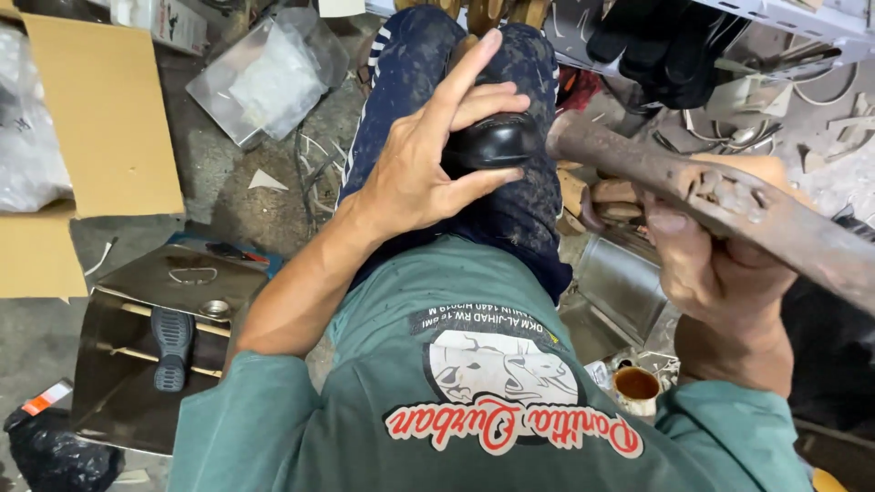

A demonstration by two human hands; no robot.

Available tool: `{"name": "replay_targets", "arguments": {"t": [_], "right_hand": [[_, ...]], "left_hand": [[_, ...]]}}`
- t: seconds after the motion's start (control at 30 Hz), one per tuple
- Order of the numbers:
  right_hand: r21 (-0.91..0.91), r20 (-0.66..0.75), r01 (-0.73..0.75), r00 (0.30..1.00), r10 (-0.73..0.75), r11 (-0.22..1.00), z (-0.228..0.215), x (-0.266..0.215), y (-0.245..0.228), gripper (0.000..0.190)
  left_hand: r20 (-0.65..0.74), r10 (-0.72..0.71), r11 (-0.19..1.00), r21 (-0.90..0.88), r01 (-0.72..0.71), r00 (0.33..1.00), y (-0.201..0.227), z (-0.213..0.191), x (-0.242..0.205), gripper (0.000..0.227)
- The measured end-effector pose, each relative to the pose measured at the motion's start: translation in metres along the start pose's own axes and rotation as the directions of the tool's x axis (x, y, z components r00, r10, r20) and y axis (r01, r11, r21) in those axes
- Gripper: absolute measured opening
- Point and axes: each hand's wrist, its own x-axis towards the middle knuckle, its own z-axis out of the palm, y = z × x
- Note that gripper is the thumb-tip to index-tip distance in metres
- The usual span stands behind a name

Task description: Hammering a shoe sole onto a last and manipulating the shoe during the assembly process.

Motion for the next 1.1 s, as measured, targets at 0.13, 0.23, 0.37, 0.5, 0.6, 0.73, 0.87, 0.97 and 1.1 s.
{"name": "replay_targets", "arguments": {"t": [0.13,0.23,0.37,0.5,0.6,0.73,0.87,0.97,1.1], "right_hand": [[-0.062,0.198,0.203,0.962,-0.188,0.977,-0.002,0.034,0.001,0.014],[-0.193,0.416,0.378,0.868,-0.273,0.906,0.018,0.069,-0.039,0.025],[-0.131,0.319,0.303,0.914,-0.249,0.944,0.017,0.066,-0.031,0.014],[-0.141,0.453,0.094,0.891,-0.02,0.985,0.024,0.08,-0.035,0.031],[-0.088,0.3,0.176,0.943,-0.143,0.98,0.021,0.071,-0.03,0.025],[-0.083,0.462,0.11,0.885,-0.06,0.99,0.031,0.073,-0.02,0.027],[0.065,0.262,0.115,0.956,-0.128,0.991,0.041,0.045,0.012,0.024],[0.069,0.225,0.03,0.973,-0.045,0.997,0.052,0.043,0.012,0.021],[0.184,0.048,0.09,0.994,-0.101,0.979,0.07,0.039,0.024,0.002]], "left_hand": [[-0.002,-0.008,1.0,-0.018,0.008,1.0,-0.004,-0.001,-0.003,0.103],[0.017,-0.007,1.0,-0.01,0.007,1.0,-0.004,-0.003,-0.005,0.102],[-0.015,-0.025,1.0,0.01,0.025,1.0,-0.003,-0.007,-0.009,0.106],[0.019,-0.033,0.999,-0.01,0.033,0.999,-0.001,-0.011,-0.013,0.105],[0.042,-0.063,0.998,-0.005,0.063,0.997,0.007,-0.019,-0.017,0.107],[0.063,-0.071,0.997,0.013,0.071,0.995,0.004,-0.019,-0.021,0.107],[0.004,-0.114,0.991,-0.066,0.114,0.993,0.003,-0.022,-0.023,0.105],[-0.01,-0.128,0.987,-0.095,0.127,0.992,0.004,-0.025,-0.023,0.104],[-0.028,-0.177,0.977,-0.123,0.172,0.984,0.005,-0.029,-0.026,0.103]]}}
